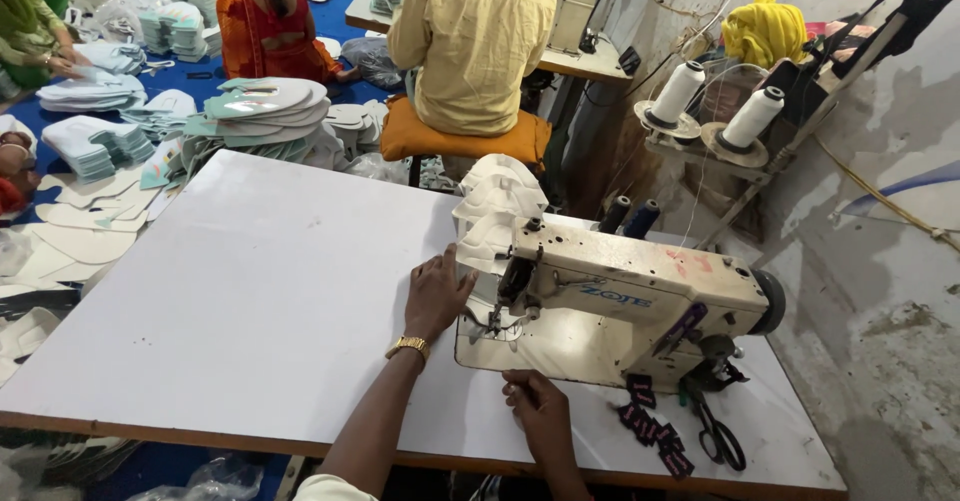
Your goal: The person operates a sewing machine to stitch white fabric pieces, likely face masks. They repeatedly feed the fabric through the machine, guide it with both hands, and stack the finished pieces on the table.
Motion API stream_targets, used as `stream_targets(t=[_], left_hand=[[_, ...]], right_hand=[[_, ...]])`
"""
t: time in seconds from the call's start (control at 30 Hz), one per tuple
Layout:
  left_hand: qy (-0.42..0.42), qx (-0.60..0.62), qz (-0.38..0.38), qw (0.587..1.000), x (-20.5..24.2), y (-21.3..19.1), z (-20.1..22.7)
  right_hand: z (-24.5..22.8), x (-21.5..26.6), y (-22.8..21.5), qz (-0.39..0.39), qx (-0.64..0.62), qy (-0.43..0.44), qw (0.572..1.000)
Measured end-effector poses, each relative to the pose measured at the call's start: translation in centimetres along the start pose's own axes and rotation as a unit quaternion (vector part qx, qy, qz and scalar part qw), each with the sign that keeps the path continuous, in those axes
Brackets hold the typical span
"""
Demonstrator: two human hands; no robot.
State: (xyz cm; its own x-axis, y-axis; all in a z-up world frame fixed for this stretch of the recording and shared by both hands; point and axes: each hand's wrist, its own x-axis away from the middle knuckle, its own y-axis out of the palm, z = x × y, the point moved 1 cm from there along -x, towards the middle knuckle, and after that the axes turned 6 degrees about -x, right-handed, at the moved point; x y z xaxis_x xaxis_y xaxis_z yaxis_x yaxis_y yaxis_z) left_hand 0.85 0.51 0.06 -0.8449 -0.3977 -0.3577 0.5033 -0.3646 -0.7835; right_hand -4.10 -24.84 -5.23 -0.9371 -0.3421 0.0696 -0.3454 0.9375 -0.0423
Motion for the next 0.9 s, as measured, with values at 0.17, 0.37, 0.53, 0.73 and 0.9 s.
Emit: stream_targets(t=[0.17,0.37,0.53,0.73,0.9], left_hand=[[-0.016,0.006,-0.029,0.999,0.0,-0.7,0.4],[-0.007,0.007,-0.011,1.0,0.0,-0.4,0.2],[-0.009,0.012,-0.012,1.0,0.1,-0.5,0.3],[-0.009,0.013,-0.011,1.0,0.1,-0.6,0.4],[-0.004,0.008,-0.007,1.0,-0.1,0.0,0.0]], right_hand=[[0.1,0.0,0.0,-0.015,-0.017,-0.022,1.0],[-1.3,0.6,0.5,-0.001,-0.004,0.012,1.0],[-0.1,0.1,0.2,-0.017,-0.028,-0.017,0.999],[-0.5,0.3,0.2,-0.017,-0.022,-0.019,0.999],[-0.3,0.2,0.1,-0.011,-0.009,-0.004,1.0]])
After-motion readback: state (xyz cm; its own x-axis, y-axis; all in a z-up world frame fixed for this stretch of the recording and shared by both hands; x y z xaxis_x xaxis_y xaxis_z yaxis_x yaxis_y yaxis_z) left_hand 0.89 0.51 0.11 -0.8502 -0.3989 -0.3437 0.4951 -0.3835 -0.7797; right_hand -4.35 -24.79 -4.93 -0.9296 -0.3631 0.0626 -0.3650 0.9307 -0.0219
